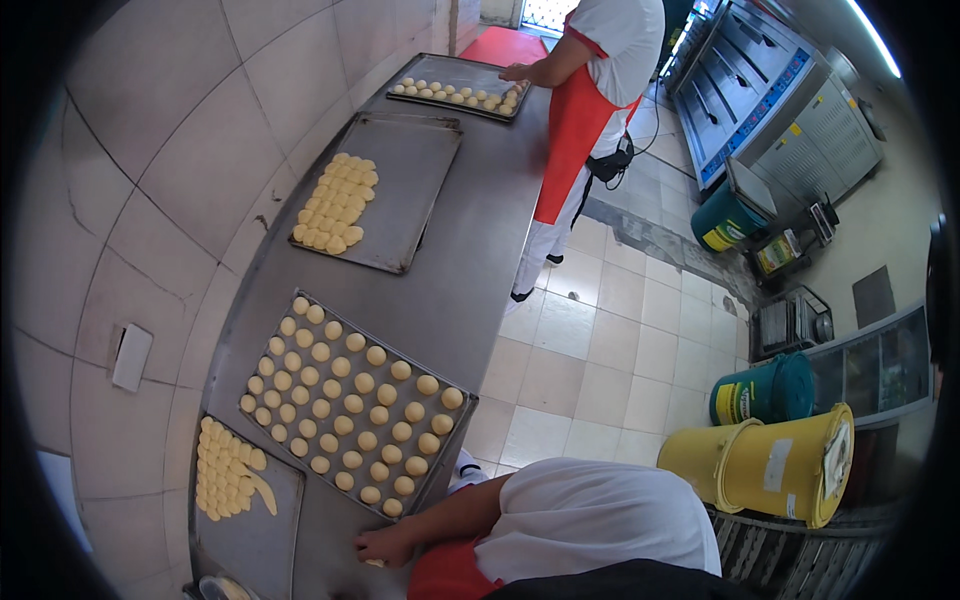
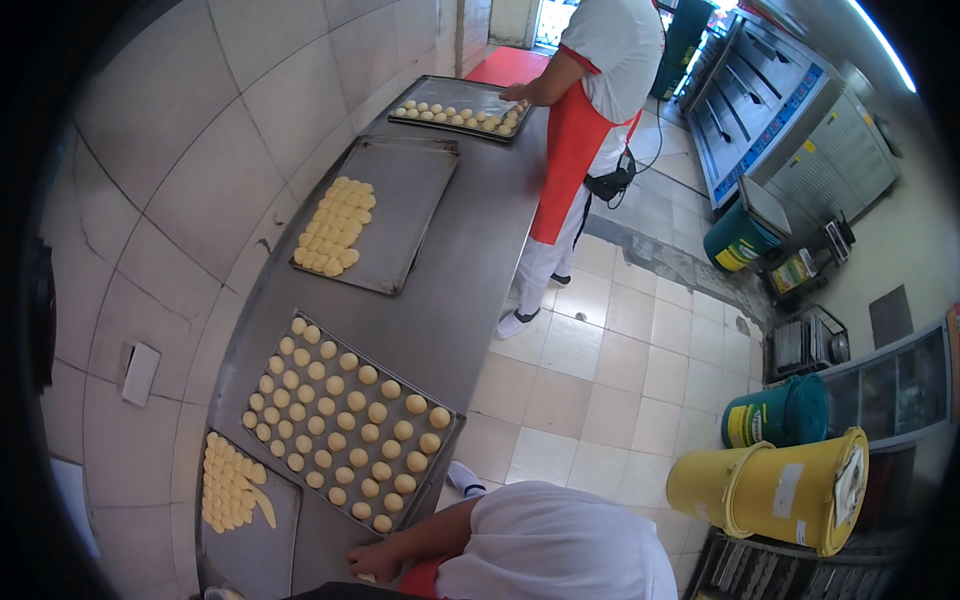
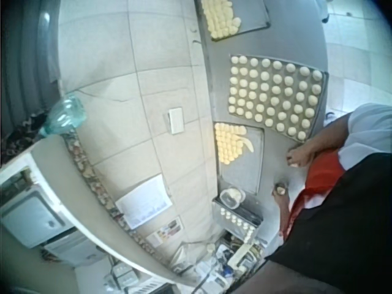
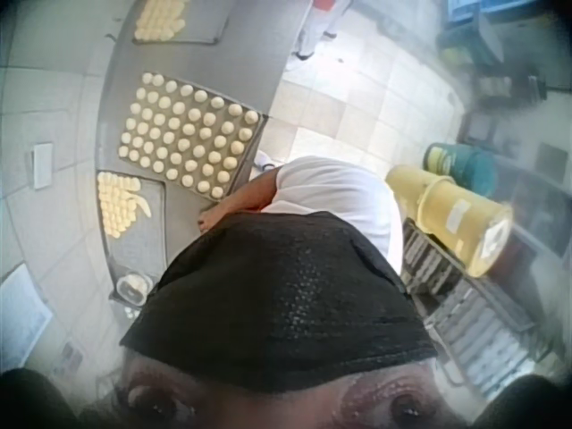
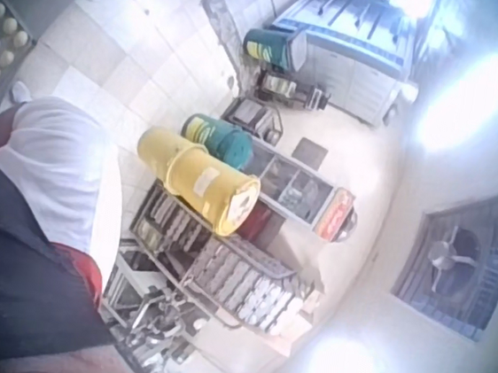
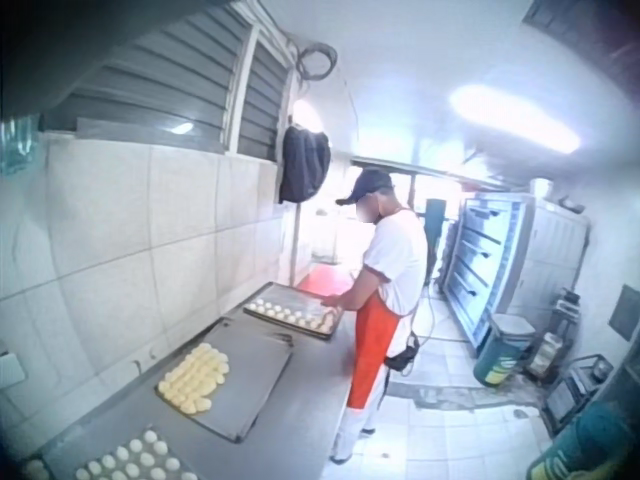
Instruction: The person places small dough balls into organized rows on a tray by hand, occasionally adding small strips of cheese to the dough.
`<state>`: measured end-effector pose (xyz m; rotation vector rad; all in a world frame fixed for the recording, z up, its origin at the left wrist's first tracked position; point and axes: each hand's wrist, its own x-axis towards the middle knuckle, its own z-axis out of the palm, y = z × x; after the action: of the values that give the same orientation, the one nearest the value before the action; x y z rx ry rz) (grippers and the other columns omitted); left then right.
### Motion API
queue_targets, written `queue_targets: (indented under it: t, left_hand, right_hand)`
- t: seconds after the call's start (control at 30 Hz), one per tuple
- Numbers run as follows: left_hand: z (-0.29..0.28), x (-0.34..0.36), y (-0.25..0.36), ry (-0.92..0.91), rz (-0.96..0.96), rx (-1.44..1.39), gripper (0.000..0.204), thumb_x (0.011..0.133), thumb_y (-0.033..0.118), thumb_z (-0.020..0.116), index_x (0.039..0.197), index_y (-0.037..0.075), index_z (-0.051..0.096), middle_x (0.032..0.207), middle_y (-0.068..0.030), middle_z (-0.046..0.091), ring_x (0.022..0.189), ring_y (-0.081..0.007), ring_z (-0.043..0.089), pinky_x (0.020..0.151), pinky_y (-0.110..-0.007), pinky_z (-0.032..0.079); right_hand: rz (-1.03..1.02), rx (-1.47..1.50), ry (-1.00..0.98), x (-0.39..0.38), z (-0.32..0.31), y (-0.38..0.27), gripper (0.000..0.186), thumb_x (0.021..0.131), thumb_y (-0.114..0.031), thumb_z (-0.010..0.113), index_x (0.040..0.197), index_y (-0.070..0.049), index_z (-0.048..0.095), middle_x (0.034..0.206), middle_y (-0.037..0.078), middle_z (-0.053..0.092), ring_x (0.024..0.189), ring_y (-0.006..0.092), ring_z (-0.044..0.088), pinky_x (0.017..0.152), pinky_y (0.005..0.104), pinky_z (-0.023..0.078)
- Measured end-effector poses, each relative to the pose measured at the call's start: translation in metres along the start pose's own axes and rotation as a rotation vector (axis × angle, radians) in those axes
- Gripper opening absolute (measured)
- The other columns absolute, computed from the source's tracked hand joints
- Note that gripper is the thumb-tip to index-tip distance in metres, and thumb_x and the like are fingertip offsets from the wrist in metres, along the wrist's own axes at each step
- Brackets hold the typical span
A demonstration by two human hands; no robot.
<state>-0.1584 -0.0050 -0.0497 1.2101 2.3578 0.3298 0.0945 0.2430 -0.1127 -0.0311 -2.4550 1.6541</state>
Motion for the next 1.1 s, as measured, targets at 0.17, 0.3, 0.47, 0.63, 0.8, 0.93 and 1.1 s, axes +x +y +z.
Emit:
queue_targets:
  t: [0.17,0.3,0.47,0.63,0.8,0.93,1.1]
  left_hand:
    - [-0.001,-0.003,-0.004,0.042,0.032,0.082,0.059,0.093,0.030,0.083,0.142,0.004,0.064,0.135,-0.0276,0.068,0.129,-0.0455,0.062,0.110,-0.054,0.051]
    - [0.000,0.001,-0.008,0.027,0.080,0.105,0.052,0.098,0.035,0.076,0.137,0.002,0.067,0.130,-0.0281,0.070,0.127,-0.0465,0.062,0.110,-0.054,0.050]
    - [-0.016,-0.011,-0.040,0.039,0.079,0.176,0.047,0.097,0.034,0.073,0.130,0.001,0.070,0.125,-0.0271,0.072,0.124,-0.0465,0.063,0.110,-0.054,0.050]
    - [-0.016,-0.051,-0.104,0.216,-0.132,0.160,0.046,0.098,0.032,0.071,0.132,0.001,0.068,0.125,-0.0262,0.070,0.122,-0.0458,0.063,0.108,-0.055,0.049]
    - [0.030,-0.050,-0.071,0.438,0.068,0.095,0.040,0.103,0.027,0.067,0.134,0.002,0.065,0.124,-0.0254,0.064,0.118,-0.0473,0.060,0.102,-0.057,0.047]
    - [0.000,0.037,-0.037,0.418,0.431,-0.039,0.028,0.102,0.025,0.065,0.123,0.006,0.069,0.115,-0.0230,0.067,0.106,-0.0454,0.061,0.095,-0.058,0.048]
    - [-0.015,0.000,-0.150,0.371,0.353,-0.033,0.033,0.096,0.018,0.067,0.127,0.010,0.070,0.112,-0.0192,0.068,0.108,-0.0431,0.062,0.097,-0.055,0.048]
  right_hand:
    - [0.038,0.016,-0.031,0.003,0.001,-0.003,0.054,0.080,-0.011,0.075,0.131,-0.002,0.060,0.141,0.025,0.047,0.133,0.0465,0.050,0.109,0.0550,0.047]
    - [0.091,-0.065,-0.055,0.005,-0.002,-0.014,0.047,0.087,-0.012,0.072,0.133,-0.004,0.061,0.144,0.024,0.050,0.135,0.0433,0.054,0.106,0.0533,0.050]
    - [0.155,-0.161,-0.143,0.025,-0.015,-0.042,0.037,0.093,-0.015,0.069,0.128,-0.006,0.065,0.138,0.022,0.056,0.123,0.0396,0.063,0.098,0.0526,0.055]
    - [0.098,-0.361,0.053,0.026,0.000,-0.061,0.026,0.089,-0.019,0.073,0.113,-0.010,0.069,0.129,0.016,0.058,0.122,0.0356,0.060,0.100,0.0493,0.053]
    - [0.011,-0.563,-0.081,0.053,0.079,-0.072,0.022,0.086,-0.022,0.074,0.106,-0.013,0.069,0.121,0.010,0.058,0.126,0.0330,0.053,0.106,0.0517,0.047]
    - [-0.036,-0.756,0.115,0.123,0.101,-0.028,0.021,0.090,-0.023,0.069,0.110,-0.013,0.070,0.122,0.012,0.062,0.120,0.0335,0.058,0.106,0.0552,0.046]
    - [-0.117,-0.796,0.276,0.104,0.044,-0.029,0.025,0.096,-0.018,0.067,0.120,-0.014,0.074,0.093,0.007,0.068,0.097,0.0354,0.069,0.095,0.0487,0.053]
